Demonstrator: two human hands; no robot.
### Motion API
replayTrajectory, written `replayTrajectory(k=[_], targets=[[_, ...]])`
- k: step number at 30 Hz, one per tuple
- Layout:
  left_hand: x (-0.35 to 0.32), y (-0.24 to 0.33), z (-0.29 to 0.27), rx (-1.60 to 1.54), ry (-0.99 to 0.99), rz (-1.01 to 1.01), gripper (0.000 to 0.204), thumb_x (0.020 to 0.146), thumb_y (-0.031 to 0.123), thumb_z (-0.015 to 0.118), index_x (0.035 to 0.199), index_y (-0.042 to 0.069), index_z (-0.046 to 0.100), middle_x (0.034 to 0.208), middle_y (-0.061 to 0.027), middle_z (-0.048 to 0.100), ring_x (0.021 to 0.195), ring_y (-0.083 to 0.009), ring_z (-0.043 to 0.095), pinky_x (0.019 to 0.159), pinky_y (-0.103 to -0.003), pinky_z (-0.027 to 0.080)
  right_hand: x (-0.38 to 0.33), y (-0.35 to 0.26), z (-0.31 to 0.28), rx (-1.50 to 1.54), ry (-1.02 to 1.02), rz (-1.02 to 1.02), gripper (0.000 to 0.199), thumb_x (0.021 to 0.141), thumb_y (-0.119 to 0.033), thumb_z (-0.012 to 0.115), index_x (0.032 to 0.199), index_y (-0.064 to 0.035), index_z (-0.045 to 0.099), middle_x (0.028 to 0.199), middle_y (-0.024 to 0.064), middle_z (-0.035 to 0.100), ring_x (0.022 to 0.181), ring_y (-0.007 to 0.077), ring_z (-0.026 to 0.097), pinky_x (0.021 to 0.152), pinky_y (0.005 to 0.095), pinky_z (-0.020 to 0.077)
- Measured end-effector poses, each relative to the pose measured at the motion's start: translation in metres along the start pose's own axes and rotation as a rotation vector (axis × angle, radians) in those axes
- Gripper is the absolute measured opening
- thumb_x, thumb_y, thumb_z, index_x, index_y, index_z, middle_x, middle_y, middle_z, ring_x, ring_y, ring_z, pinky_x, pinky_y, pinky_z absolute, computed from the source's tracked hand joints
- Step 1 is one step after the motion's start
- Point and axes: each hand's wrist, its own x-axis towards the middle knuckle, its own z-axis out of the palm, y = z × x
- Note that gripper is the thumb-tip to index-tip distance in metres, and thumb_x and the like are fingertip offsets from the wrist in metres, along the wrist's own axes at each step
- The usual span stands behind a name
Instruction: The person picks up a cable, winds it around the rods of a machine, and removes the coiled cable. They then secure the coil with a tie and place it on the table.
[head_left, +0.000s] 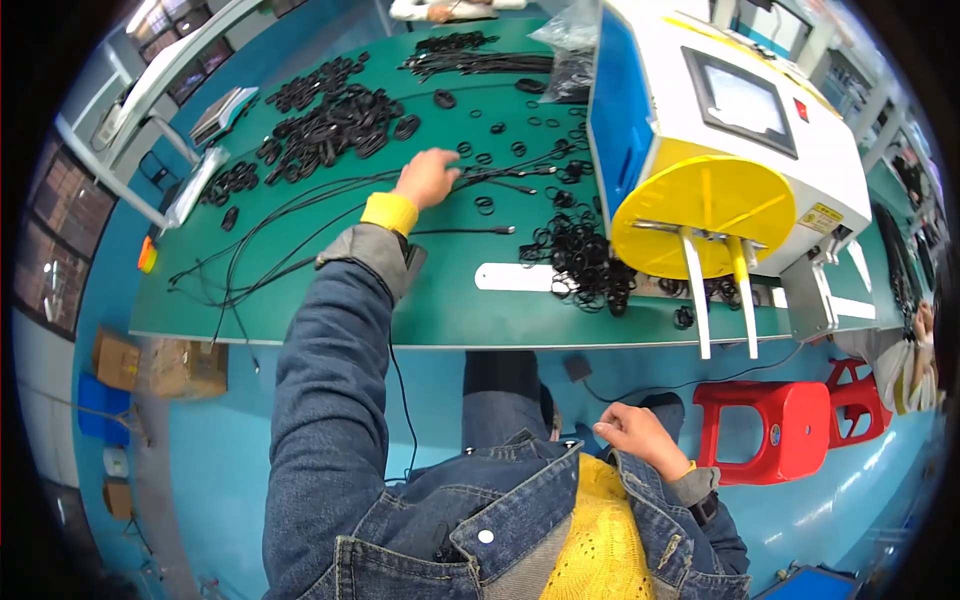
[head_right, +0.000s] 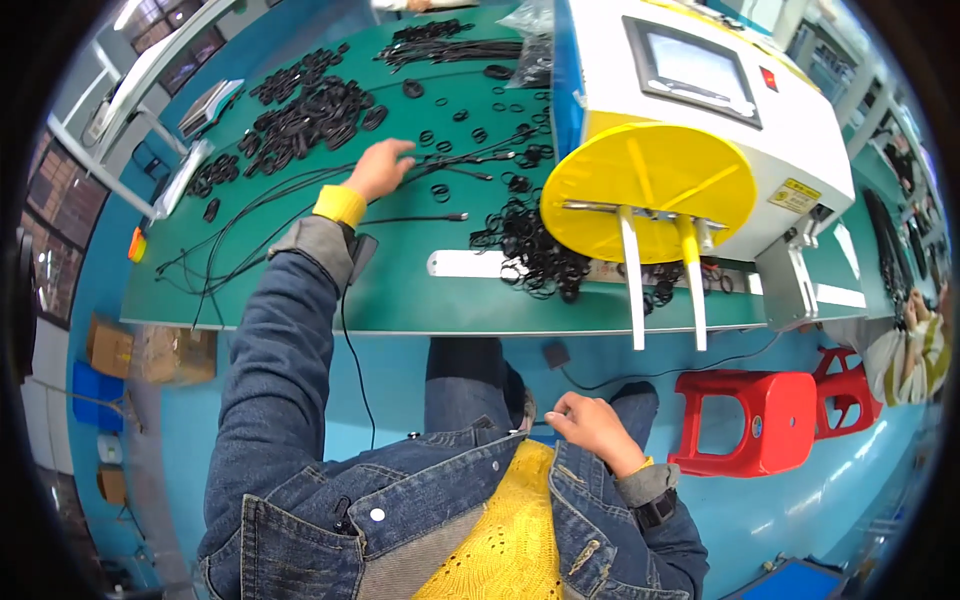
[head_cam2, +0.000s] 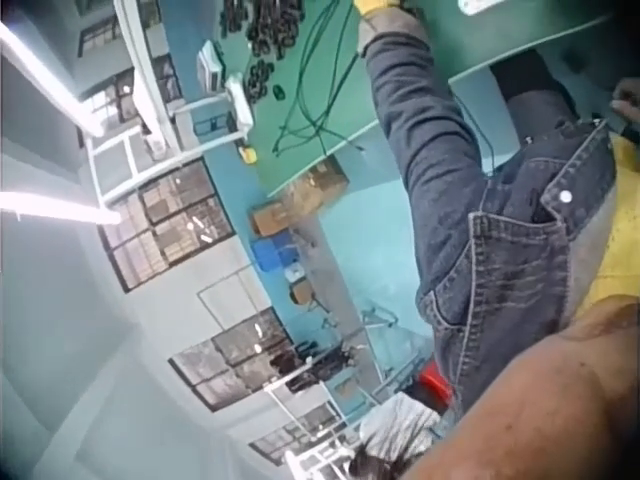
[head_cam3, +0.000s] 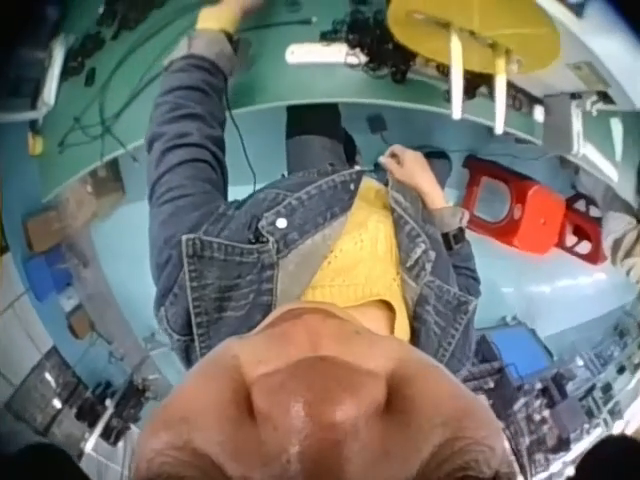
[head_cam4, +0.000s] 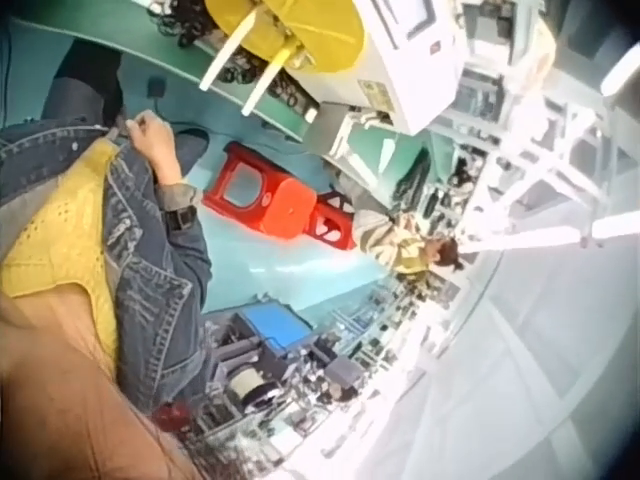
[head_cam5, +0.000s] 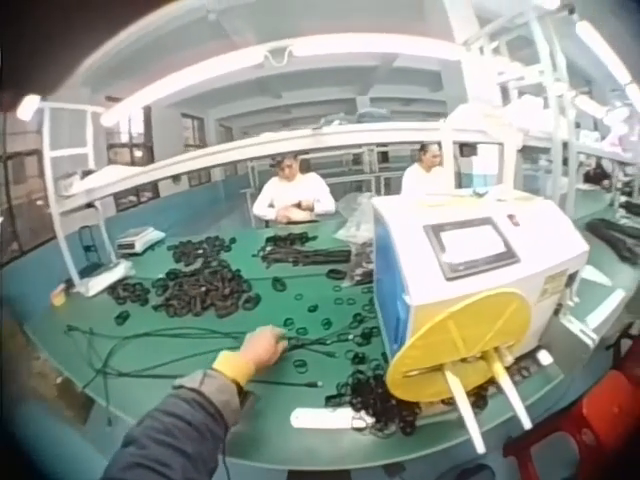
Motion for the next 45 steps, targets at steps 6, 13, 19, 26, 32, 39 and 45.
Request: replayTrajectory(k=[6,13,19,26,32,39,45], targets=[[0.028,0.006,0.039,0.232,-0.076,-0.029,0.023,0.08,0.029,0.059,0.091,0.009,0.063,0.092,-0.0141,0.061,0.085,-0.0335,0.059,0.07,-0.045,0.047,-0.003,0.041,-0.017,-0.067,0.089,-0.101,0.029,0.08,-0.034,0.06,0.083,-0.005,0.061,0.073,0.0151,0.062,0.07,0.0311,0.062,0.061,0.0383,0.0483],[0.071,0.027,0.055,-0.211,0.222,-0.008,0.012,0.082,0.014,0.056,0.085,0.003,0.057,0.09,-0.0181,0.059,0.083,-0.0377,0.056,0.068,-0.042,0.045,-0.03,0.057,-0.071,-0.068,0.113,0.005,0.031,0.082,-0.036,0.056,0.085,-0.0057,0.06,0.071,0.0136,0.062,0.068,0.0323,0.06,0.06,0.042,0.0454],[0.056,0.035,-0.03,-0.389,0.844,0.005,0.023,0.093,0.017,0.049,0.109,0.002,0.058,0.098,-0.0109,0.063,0.088,-0.0202,0.06,0.078,-0.031,0.046,-0.042,0.062,-0.077,-0.009,0.07,-0.038,0.031,0.083,-0.036,0.055,0.085,-0.0058,0.06,0.07,0.0136,0.061,0.067,0.0324,0.06,0.06,0.0429,0.0449],[-0.061,0.156,-0.126,-0.412,0.843,0.276,0.022,0.093,0.009,0.048,0.107,-0.002,0.059,0.105,-0.0102,0.062,0.093,-0.0191,0.056,0.08,-0.028,0.044,-0.067,0.028,-0.108,0.132,0.664,-0.194,0.017,0.081,-0.017,0.061,0.093,-0.0051,0.062,0.074,0.0126,0.061,0.061,0.0217,0.06,0.059,0.0306,0.0477],[-0.115,0.26,-0.119,-0.331,0.638,0.544,0.017,0.082,0.001,0.056,0.097,0.001,0.064,0.074,-0.0098,0.054,0.063,-0.0193,0.047,0.056,-0.029,0.038,-0.1,-0.03,-0.141,-0.081,1.19,-0.596,0.036,0.08,-0.013,0.066,0.111,0.0031,0.056,0.09,0.0128,0.059,0.068,0.0158,0.054,0.058,0.0257,0.0463],[-0.115,0.314,-0.095,-0.429,0.437,0.633,0.011,0.081,0.005,0.059,0.089,0.001,0.064,0.061,-0.0072,0.047,0.06,-0.0208,0.044,0.055,-0.026,0.035,-0.104,-0.017,-0.172,-0.564,1.416,-0.687,0.041,0.071,-0.005,0.072,0.109,0.0012,0.058,0.092,0.0121,0.059,0.072,0.0214,0.055,0.059,0.0263,0.0474],[-0.101,0.348,-0.074,-0.939,0.004,0.351,0.017,0.088,0.014,0.056,0.087,-0.001,0.062,0.064,-0.0017,0.052,0.06,-0.0115,0.043,0.055,-0.024,0.034,-0.1,0.019,-0.203,-0.703,1.428,-0.643,0.045,0.061,0.003,0.072,0.104,-0.0009,0.06,0.089,0.0102,0.059,0.075,0.025,0.056,0.061,0.031,0.0483]])
